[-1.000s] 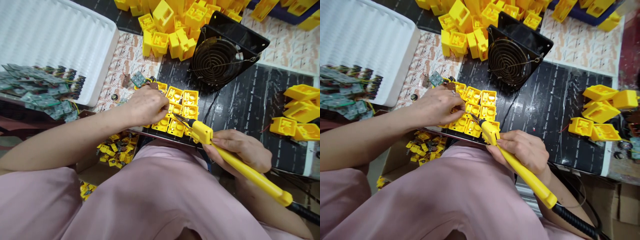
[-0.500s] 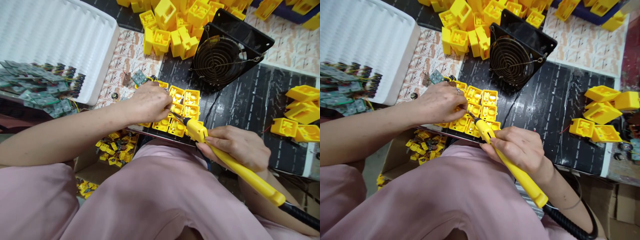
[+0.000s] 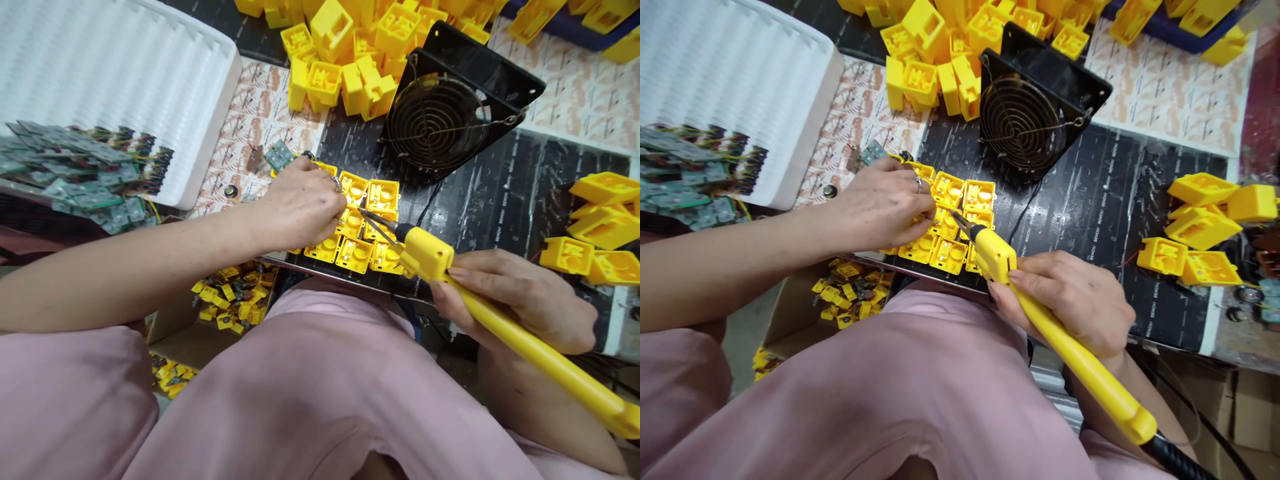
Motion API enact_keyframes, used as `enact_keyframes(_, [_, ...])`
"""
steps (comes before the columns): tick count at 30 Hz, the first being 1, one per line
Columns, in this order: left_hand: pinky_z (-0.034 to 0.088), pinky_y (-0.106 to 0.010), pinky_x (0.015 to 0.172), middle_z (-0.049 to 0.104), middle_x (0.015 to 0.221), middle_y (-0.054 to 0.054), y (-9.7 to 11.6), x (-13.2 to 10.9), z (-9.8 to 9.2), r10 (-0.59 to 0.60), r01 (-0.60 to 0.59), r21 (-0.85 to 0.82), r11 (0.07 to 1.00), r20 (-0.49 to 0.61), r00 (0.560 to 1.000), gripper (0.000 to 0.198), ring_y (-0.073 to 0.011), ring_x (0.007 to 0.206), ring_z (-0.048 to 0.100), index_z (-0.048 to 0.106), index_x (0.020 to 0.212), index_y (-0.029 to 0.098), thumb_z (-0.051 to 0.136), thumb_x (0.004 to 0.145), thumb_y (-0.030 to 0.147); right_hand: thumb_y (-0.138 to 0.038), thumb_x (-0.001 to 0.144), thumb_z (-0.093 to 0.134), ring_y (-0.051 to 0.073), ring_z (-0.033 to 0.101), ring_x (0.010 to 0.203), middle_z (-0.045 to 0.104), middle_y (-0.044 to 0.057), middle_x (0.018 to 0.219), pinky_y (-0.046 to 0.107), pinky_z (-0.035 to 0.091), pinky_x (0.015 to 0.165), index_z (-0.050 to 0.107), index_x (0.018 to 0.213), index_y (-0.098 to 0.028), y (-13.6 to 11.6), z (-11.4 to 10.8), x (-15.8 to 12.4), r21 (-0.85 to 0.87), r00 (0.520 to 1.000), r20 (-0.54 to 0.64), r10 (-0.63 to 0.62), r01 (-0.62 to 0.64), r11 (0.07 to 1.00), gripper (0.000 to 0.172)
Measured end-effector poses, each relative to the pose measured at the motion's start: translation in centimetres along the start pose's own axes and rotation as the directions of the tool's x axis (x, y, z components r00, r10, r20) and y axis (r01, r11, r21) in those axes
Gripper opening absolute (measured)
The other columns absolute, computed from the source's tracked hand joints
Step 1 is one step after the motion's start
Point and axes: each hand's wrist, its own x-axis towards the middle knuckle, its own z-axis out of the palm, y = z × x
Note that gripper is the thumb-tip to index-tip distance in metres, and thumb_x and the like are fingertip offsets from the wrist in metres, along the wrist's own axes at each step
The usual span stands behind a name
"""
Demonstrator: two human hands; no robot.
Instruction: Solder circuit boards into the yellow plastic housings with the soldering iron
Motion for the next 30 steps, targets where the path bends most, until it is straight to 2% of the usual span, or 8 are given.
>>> enact_keyframes(3, [0.049, -0.046, 0.095, 0.068, 0.073, -0.007, 0.3, -0.2, -0.2, 0.004, -0.005, 0.064, 0.998, 0.016, 1.000, 0.024, -0.0274, 0.090, 0.068, 0.062, 0.071, 0.023, 0.053, 0.093, 0.023, -0.023, 0.090, 0.083, 0.016, 0.076, 0.064, 0.080, -0.002, 0.083, 0.024, 0.064, 0.055, 0.073, 0.118, -0.029, -0.1, 0.4, 0.4, -0.090, 0.990, 0.001, -0.140, 0.140, 0.986, 0.030])
enact_keyframes(6, [0.048, -0.048, 0.099, 0.069, 0.075, -0.007, 0.1, -0.7, 0.0, -0.024, 0.024, 0.005, 1.000, -0.004, 1.000, 0.028, -0.0285, 0.095, 0.068, 0.065, 0.072, 0.023, 0.052, 0.096, 0.025, -0.021, 0.088, 0.085, 0.018, 0.077, 0.065, 0.082, 0.000, 0.087, 0.025, 0.065, 0.055, 0.072, 0.122, -0.026, -0.3, 0.9, 0.2, -0.126, 0.992, 0.000, -0.124, 0.123, 0.984, 0.037])
enact_keyframes(11, [0.043, -0.050, 0.109, 0.072, 0.076, -0.004, -0.9, -1.1, 1.5, -0.107, 0.072, -0.195, 0.978, -0.175, 0.979, 0.027, -0.0258, 0.094, 0.069, 0.075, 0.083, 0.025, 0.053, 0.097, 0.030, -0.014, 0.083, 0.086, 0.019, 0.077, 0.066, 0.080, -0.001, 0.083, 0.027, 0.064, 0.053, 0.074, 0.115, -0.027, -0.2, 1.7, -0.7, 0.006, 0.991, -0.121, -0.053, 0.054, 0.999, 0.036])
enact_keyframes(13, [0.042, -0.050, 0.109, 0.073, 0.077, -0.003, -1.2, -1.0, 2.1, -0.136, 0.085, -0.219, 0.972, -0.229, 0.964, 0.025, -0.0251, 0.094, 0.069, 0.076, 0.084, 0.026, 0.055, 0.096, 0.031, -0.017, 0.084, 0.087, 0.019, 0.078, 0.067, 0.082, 0.000, 0.090, 0.028, 0.065, 0.056, 0.073, 0.123, -0.028, 0.0, 1.9, -0.9, -0.032, 0.992, -0.117, -0.040, 0.036, 0.999, 0.043])
enact_keyframes(16, [0.041, -0.050, 0.106, 0.075, 0.080, -0.003, -1.1, -0.6, 2.4, -0.137, 0.096, -0.180, 0.979, -0.230, 0.963, 0.026, -0.0252, 0.094, 0.069, 0.075, 0.082, 0.024, 0.053, 0.095, 0.030, -0.021, 0.086, 0.086, 0.020, 0.079, 0.069, 0.084, 0.001, 0.099, 0.029, 0.067, 0.058, 0.070, 0.132, -0.029, 0.1, 2.0, -1.0, -0.109, 0.996, -0.083, -0.019, 0.010, 0.994, 0.049])
enact_keyframes(20, [0.043, -0.048, 0.103, 0.076, 0.083, -0.006, -0.9, -0.2, 2.0, -0.122, 0.104, -0.102, 0.989, -0.184, 0.975, 0.028, -0.0258, 0.095, 0.069, 0.073, 0.081, 0.021, 0.051, 0.096, 0.029, -0.013, 0.084, 0.085, 0.018, 0.078, 0.066, 0.080, -0.001, 0.083, 0.026, 0.066, 0.057, 0.072, 0.106, -0.024, 0.1, 2.4, -0.9, 0.009, 0.994, -0.096, -0.047, 0.048, 0.999, 0.028])
enact_keyframes(22, [0.044, -0.047, 0.101, 0.076, 0.084, -0.007, -0.8, 0.0, 1.9, -0.112, 0.101, -0.074, 0.992, -0.168, 0.979, 0.029, -0.0263, 0.096, 0.069, 0.072, 0.081, 0.021, 0.049, 0.096, 0.029, -0.009, 0.082, 0.085, 0.017, 0.077, 0.065, 0.077, -0.002, 0.077, 0.024, 0.065, 0.056, 0.069, 0.096, -0.023, 0.2, 2.7, -0.8, 0.036, 0.994, -0.087, -0.072, 0.075, 0.996, 0.025])
enact_keyframes(30, [0.050, -0.046, 0.090, 0.070, 0.072, -0.005, -1.3, 0.2, 2.8, 0.035, -0.005, 0.117, 0.993, -0.254, 0.967, 0.031, -0.0243, 0.084, 0.066, 0.068, 0.076, 0.021, 0.045, 0.096, 0.029, -0.009, 0.085, 0.085, 0.015, 0.077, 0.066, 0.075, -0.003, 0.074, 0.021, 0.065, 0.058, 0.064, 0.094, -0.021, -0.3, 2.6, 0.6, -0.024, 0.984, 0.022, -0.175, 0.176, 0.984, 0.027])
